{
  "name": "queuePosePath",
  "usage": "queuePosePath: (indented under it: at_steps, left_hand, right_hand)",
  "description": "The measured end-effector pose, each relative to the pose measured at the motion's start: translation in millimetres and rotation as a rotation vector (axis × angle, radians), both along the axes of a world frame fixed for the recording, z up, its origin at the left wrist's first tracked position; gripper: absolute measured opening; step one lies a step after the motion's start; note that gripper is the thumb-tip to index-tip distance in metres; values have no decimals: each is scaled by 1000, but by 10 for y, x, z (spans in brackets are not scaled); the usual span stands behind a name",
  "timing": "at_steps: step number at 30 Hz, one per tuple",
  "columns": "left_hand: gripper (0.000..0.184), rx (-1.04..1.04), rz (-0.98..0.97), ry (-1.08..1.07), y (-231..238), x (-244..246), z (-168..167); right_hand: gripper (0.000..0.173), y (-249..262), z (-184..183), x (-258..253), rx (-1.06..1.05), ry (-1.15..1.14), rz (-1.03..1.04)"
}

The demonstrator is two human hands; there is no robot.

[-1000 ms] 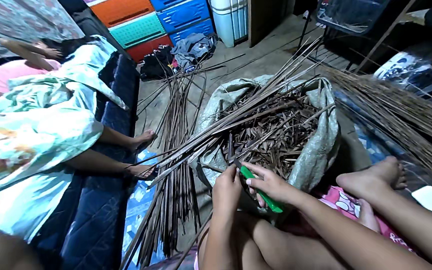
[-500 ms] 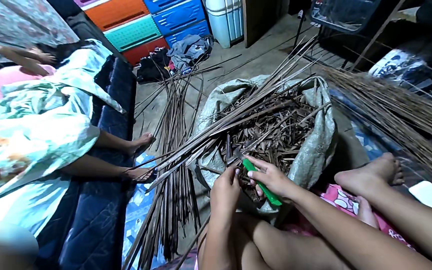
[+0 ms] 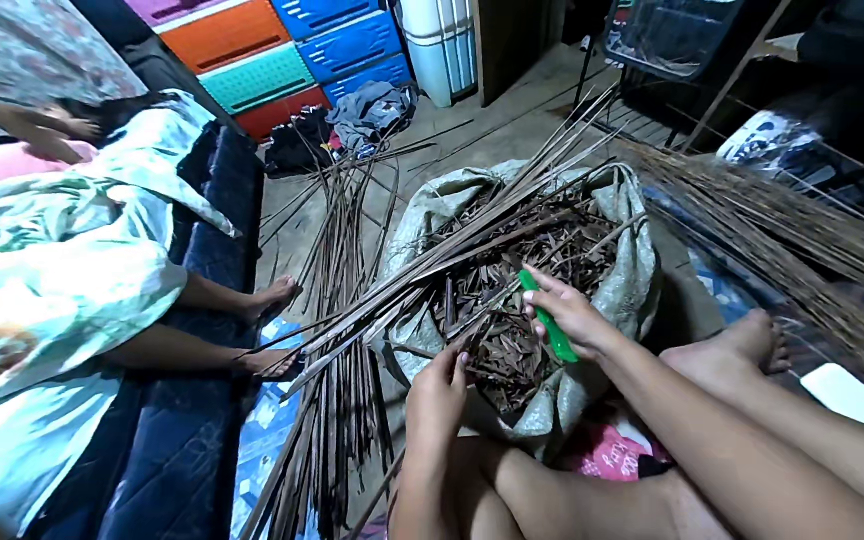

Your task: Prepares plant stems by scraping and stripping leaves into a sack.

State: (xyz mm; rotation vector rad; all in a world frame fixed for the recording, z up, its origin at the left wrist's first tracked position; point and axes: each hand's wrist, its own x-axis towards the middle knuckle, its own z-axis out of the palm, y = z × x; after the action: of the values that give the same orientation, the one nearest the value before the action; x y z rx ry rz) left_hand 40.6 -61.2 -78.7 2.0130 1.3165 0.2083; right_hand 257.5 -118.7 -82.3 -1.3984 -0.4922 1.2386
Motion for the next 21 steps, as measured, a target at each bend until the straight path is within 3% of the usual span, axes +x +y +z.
queuePosePath:
  at_steps: [14,17,21]
  left_hand:
    - [29,-39,6,-11,23,-21,-6]
    - [30,-41,4,-22,28,-20,-7]
    - [29,-51,2,-28,17,-33,-2]
  right_hand:
    - [53,-37,126,620,54,-180,-268]
    - [59,-175,118,343,45,-219,-60]
    - [60,-293,-16,-126,41,-96,269]
